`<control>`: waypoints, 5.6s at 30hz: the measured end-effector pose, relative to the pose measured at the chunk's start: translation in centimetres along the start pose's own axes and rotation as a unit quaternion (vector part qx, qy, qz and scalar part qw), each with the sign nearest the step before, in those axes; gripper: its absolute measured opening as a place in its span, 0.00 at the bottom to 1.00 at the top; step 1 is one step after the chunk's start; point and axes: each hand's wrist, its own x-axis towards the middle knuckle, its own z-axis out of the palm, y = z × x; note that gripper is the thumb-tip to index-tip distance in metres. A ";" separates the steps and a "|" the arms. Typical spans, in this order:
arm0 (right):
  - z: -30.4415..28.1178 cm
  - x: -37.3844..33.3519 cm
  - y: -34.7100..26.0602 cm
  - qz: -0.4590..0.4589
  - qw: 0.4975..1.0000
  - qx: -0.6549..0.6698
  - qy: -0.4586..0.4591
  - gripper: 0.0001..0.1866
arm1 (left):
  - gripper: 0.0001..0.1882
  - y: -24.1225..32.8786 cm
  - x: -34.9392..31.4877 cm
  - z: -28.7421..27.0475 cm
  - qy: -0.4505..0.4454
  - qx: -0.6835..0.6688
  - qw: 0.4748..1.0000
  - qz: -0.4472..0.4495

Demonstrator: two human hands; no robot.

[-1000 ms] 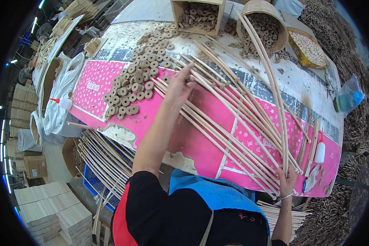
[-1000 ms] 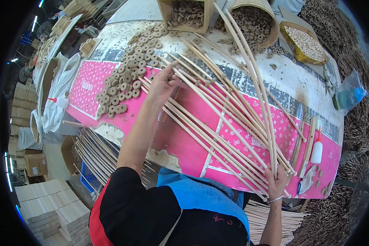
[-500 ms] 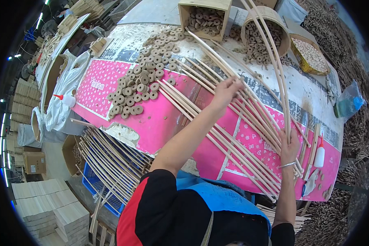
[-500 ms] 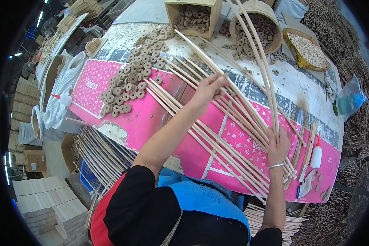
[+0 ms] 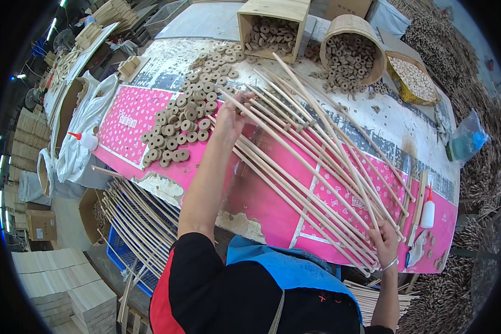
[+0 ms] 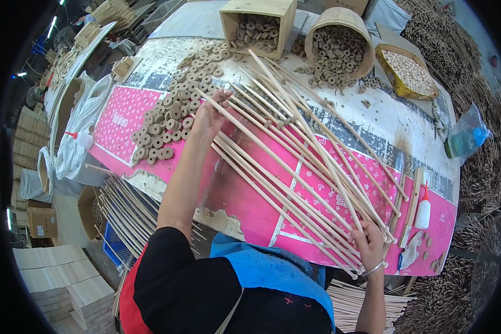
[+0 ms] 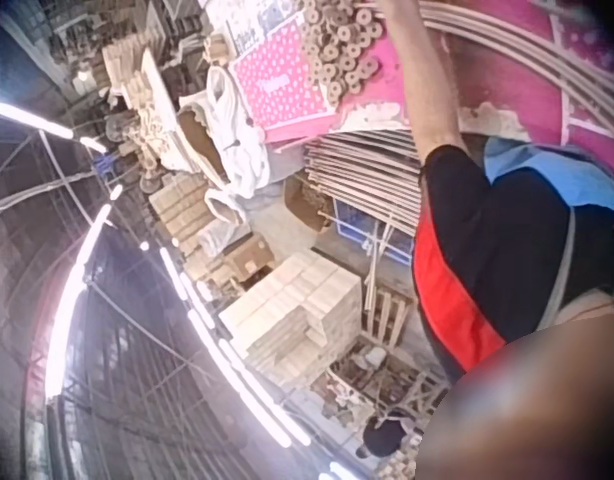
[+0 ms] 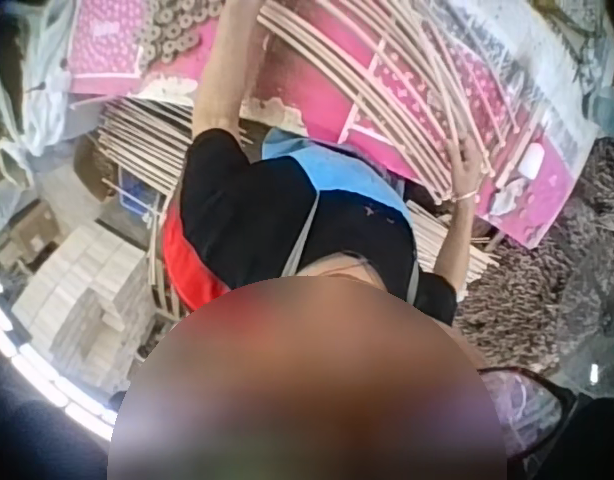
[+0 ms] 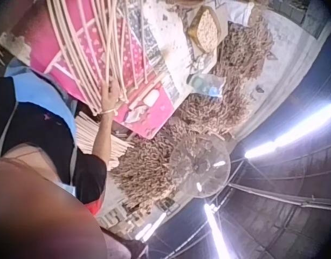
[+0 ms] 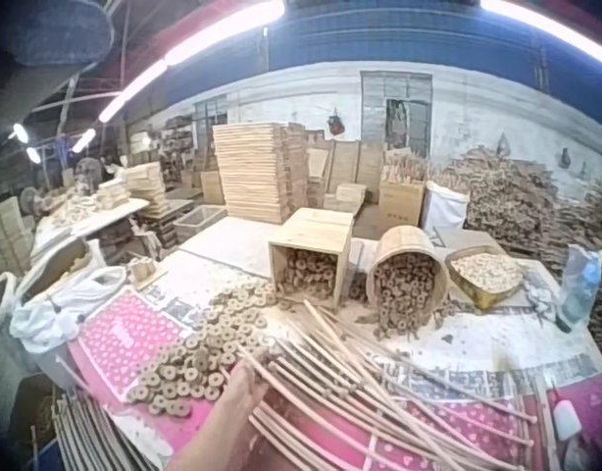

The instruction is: Assembling a wooden mat by gluing small wooden rings onto parallel wooden rods.

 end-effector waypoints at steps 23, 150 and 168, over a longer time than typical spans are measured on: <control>-0.3 -0.8 0.9 0.006 0.997 -0.038 0.069 0.08 | 0.22 0.4 -1.0 0.6 -0.116 0.140 0.983 -0.024; 4.2 1.6 -1.9 -0.050 0.990 -0.129 0.013 0.17 | 0.47 1.1 -2.9 -0.8 -0.050 0.087 0.993 0.066; -1.1 11.8 -6.1 -0.131 0.953 -0.252 0.102 0.13 | 0.27 -10.2 -4.7 12.2 -0.203 0.098 0.967 -0.114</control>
